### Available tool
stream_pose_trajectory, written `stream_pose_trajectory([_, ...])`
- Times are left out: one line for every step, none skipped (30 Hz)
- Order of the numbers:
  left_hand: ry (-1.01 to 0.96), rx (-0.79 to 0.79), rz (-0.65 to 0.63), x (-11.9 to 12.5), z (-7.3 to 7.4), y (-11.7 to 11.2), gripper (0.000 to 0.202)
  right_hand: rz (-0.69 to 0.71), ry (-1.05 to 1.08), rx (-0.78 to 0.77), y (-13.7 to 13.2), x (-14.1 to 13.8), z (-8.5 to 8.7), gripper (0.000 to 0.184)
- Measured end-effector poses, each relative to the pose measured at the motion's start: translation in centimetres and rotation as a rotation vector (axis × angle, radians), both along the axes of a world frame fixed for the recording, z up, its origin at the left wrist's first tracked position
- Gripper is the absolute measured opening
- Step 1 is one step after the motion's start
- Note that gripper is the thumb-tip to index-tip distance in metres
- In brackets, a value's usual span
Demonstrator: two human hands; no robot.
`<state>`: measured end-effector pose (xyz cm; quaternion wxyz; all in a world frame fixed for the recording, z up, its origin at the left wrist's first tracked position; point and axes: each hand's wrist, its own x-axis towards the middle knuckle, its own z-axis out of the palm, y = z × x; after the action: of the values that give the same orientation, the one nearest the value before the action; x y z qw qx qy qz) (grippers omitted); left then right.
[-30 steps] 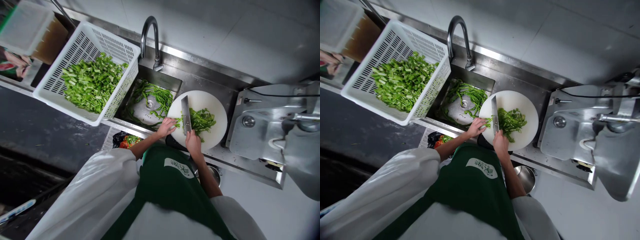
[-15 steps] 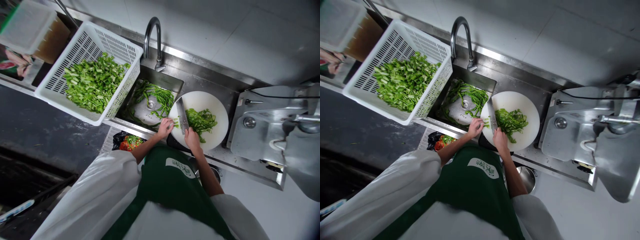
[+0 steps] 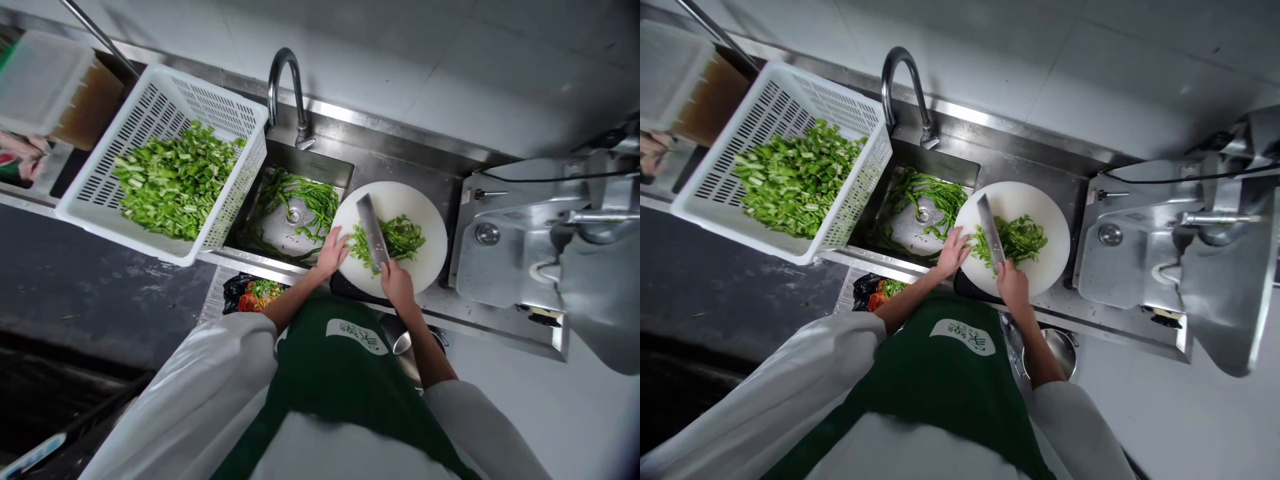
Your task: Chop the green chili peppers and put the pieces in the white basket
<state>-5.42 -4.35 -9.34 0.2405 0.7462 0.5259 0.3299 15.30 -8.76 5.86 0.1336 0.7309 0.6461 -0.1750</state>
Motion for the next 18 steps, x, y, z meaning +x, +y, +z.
stream_pose_trajectory([0.023,-0.001,-0.035,0.7,0.2,0.5,0.058,-0.042,-0.038,0.018,-0.3,1.7,0.3,0.039])
stream_pose_trajectory([0.045,-0.002,-0.072,1.6,0.4,0.9,0.071,-0.091,-0.083,0.032,-0.5,3.3,0.6,0.039])
stream_pose_trajectory([0.065,-0.004,-0.108,2.5,0.5,1.3,0.084,-0.141,-0.130,0.042,-0.6,5.0,0.7,0.040])
stream_pose_trajectory([0.081,-0.006,-0.137,3.4,0.6,1.7,0.093,-0.188,-0.175,0.050,-0.7,6.5,0.8,0.040])
stream_pose_trajectory([0.091,-0.008,-0.153,4.3,0.6,2.0,0.099,-0.226,-0.211,0.058,-0.6,7.9,0.7,0.040])
stream_pose_trajectory([0.094,-0.012,-0.150,5.2,0.5,2.3,0.102,-0.253,-0.234,0.064,-0.5,9.1,0.5,0.040])
stream_pose_trajectory([0.092,-0.017,-0.131,6.1,0.4,2.8,0.102,-0.271,-0.247,0.065,-0.4,10.1,0.2,0.039])
stream_pose_trajectory([0.083,-0.023,-0.104,6.9,0.2,3.2,0.101,-0.280,-0.249,0.060,-0.4,10.7,-0.2,0.038])
stream_pose_trajectory([0.068,-0.030,-0.077,7.7,0.1,3.7,0.099,-0.285,-0.244,0.048,-0.3,11.1,-0.6,0.038])
stream_pose_trajectory([0.047,-0.034,-0.057,8.4,-0.1,4.3,0.097,-0.285,-0.234,0.034,-0.3,11.2,-1.0,0.038])
stream_pose_trajectory([0.022,-0.037,-0.047,9.2,-0.3,4.8,0.095,-0.284,-0.222,0.024,-0.4,10.9,-1.4,0.038])
stream_pose_trajectory([-0.004,-0.037,-0.047,9.9,-0.5,5.3,0.092,-0.278,-0.207,0.016,-0.6,10.3,-1.7,0.039])
stream_pose_trajectory([-0.025,-0.035,-0.055,10.6,-0.6,5.7,0.090,-0.268,-0.189,0.011,-0.8,9.5,-2.0,0.039])
stream_pose_trajectory([-0.041,-0.034,-0.067,11.2,-0.7,6.1,0.088,-0.257,-0.169,0.007,-1.0,8.6,-2.2,0.039])
stream_pose_trajectory([-0.050,-0.033,-0.080,11.7,-0.7,6.3,0.086,-0.247,-0.148,-0.001,-1.3,7.6,-2.4,0.038])
stream_pose_trajectory([-0.054,-0.032,-0.095,12.0,-0.6,6.5,0.084,-0.237,-0.128,-0.011,-1.4,6.7,-2.5,0.036])
stream_pose_trajectory([-0.054,-0.030,-0.113,12.1,-0.5,6.5,0.082,-0.229,-0.106,-0.018,-1.5,6.0,-2.6,0.035])
stream_pose_trajectory([-0.055,-0.028,-0.137,12.0,-0.3,6.4,0.081,-0.225,-0.084,-0.020,-1.6,5.6,-2.6,0.034])
